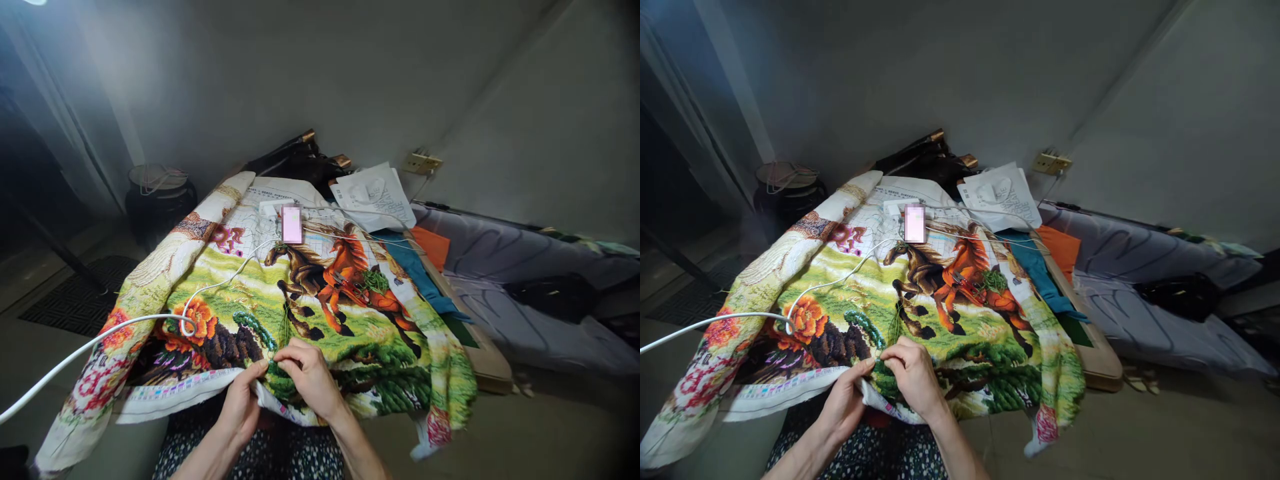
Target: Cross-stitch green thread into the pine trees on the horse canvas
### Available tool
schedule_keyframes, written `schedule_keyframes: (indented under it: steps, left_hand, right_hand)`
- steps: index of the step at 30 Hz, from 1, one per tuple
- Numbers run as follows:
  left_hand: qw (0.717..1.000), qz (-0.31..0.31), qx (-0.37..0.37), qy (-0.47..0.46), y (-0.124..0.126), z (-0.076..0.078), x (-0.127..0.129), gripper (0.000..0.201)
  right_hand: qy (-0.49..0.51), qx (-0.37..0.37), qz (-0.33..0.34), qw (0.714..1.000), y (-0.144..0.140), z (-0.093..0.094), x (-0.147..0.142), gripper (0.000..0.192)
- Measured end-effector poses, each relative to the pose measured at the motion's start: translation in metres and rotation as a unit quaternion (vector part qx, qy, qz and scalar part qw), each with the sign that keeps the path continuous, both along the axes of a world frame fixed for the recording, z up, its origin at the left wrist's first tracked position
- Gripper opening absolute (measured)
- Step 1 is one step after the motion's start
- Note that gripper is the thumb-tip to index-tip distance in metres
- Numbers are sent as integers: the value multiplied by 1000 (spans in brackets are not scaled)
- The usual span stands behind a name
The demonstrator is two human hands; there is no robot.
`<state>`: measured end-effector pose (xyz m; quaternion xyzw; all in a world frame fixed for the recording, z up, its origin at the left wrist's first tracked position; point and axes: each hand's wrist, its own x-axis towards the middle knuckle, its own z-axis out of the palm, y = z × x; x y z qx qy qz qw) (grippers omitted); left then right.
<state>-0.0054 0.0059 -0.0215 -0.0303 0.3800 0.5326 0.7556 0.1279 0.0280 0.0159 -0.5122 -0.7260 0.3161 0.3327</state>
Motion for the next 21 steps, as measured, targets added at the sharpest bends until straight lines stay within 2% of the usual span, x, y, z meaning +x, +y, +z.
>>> schedule_keyframes:
  steps: [9, 16, 21]
  left_hand:
    - [1000, -11, 8, -3, 0, -3, -1, 15]
    - [1000, -1, 1, -1, -1, 0, -1, 14]
    - [1000, 17, 10, 2, -3, -6, -3, 11]
  right_hand:
    - [-30, 18, 17, 999, 2, 0, 0, 21]
    - [-144, 69, 24, 987, -9, 5, -13, 29]
    - [-240, 117, 0, 964, -15, 0, -34, 19]
